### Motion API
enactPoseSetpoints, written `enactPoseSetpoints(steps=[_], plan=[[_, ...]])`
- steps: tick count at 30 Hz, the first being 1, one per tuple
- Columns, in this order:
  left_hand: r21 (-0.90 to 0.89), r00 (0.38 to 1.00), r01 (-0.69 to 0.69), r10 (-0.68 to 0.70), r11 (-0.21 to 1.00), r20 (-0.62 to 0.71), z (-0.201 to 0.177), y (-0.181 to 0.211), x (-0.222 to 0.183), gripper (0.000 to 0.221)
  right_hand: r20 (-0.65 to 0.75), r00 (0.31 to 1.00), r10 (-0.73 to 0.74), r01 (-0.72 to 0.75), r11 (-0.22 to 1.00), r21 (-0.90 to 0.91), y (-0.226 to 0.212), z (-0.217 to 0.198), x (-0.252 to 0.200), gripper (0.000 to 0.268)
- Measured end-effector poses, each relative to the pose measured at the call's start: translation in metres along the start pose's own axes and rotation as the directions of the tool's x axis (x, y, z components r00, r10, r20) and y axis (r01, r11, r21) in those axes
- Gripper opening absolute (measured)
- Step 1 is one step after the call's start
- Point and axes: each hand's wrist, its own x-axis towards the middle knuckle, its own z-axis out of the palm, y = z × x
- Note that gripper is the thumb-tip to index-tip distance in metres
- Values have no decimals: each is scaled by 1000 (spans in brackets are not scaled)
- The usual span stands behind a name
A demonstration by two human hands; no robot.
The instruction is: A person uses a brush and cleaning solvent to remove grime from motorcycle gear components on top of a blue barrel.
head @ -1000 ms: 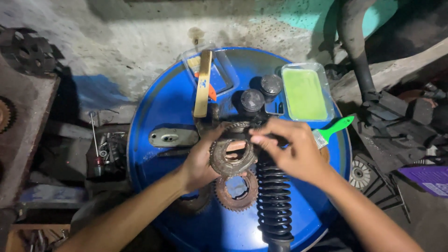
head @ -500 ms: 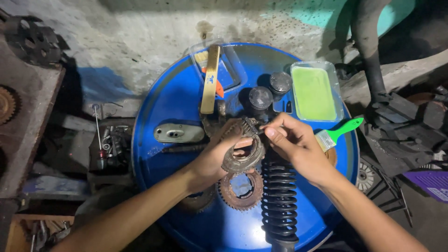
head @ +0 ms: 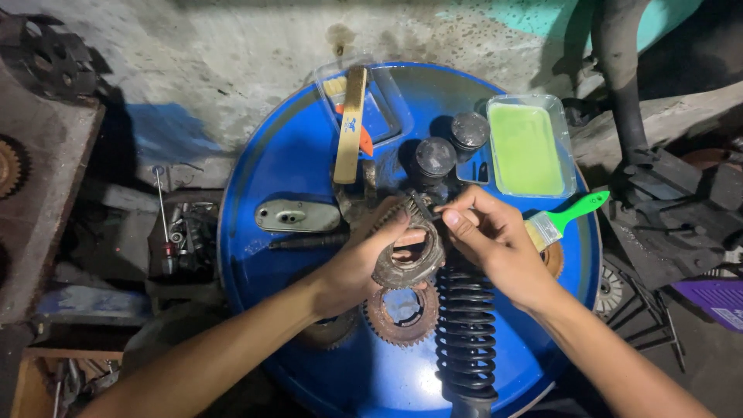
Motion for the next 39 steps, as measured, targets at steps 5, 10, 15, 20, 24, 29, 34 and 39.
enactPoseSetpoints(steps=[5, 10, 15, 20, 24, 29, 34, 39], plan=[[-8, 998, -23, 22, 1000, -52, 6, 1, -3, 95, -9, 1000, 23, -23, 1000, 1, 2, 1, -1, 16], [-2, 996, -46, 46, 999, -78, 7, -2, -3, 100, -20, 999, 33, -33, 999, 6, -2, 1, -1, 16], [-108, 995, -45, 35, 993, -92, -2, -12, 4, 81, -3, 1000, 25, -25, 999, 39, -1, 1, -3, 16], [-219, 996, 13, -33, 976, -87, -7, -9, 3, 85, 0, 999, -51, 51, 996, -76, -29, -20, -7, 19], [-187, 978, 209, -204, 960, 42, -27, 9, 6, 90, 80, 978, -191, 189, 669, -719, -59, -37, -13, 19], [-242, 988, 136, -151, 961, -42, -31, 7, 10, 86, 353, 905, -238, 425, 491, -760, -63, -64, -10, 16], [-244, 986, 154, -166, 957, -29, -35, 3, 13, 88, 377, 915, -143, 396, 490, -776, -51, -68, -10, 17], [-208, 982, 172, -183, 963, -37, -34, 3, 15, 89, 471, 856, -214, 516, 402, -756, -53, -53, -9, 15]])
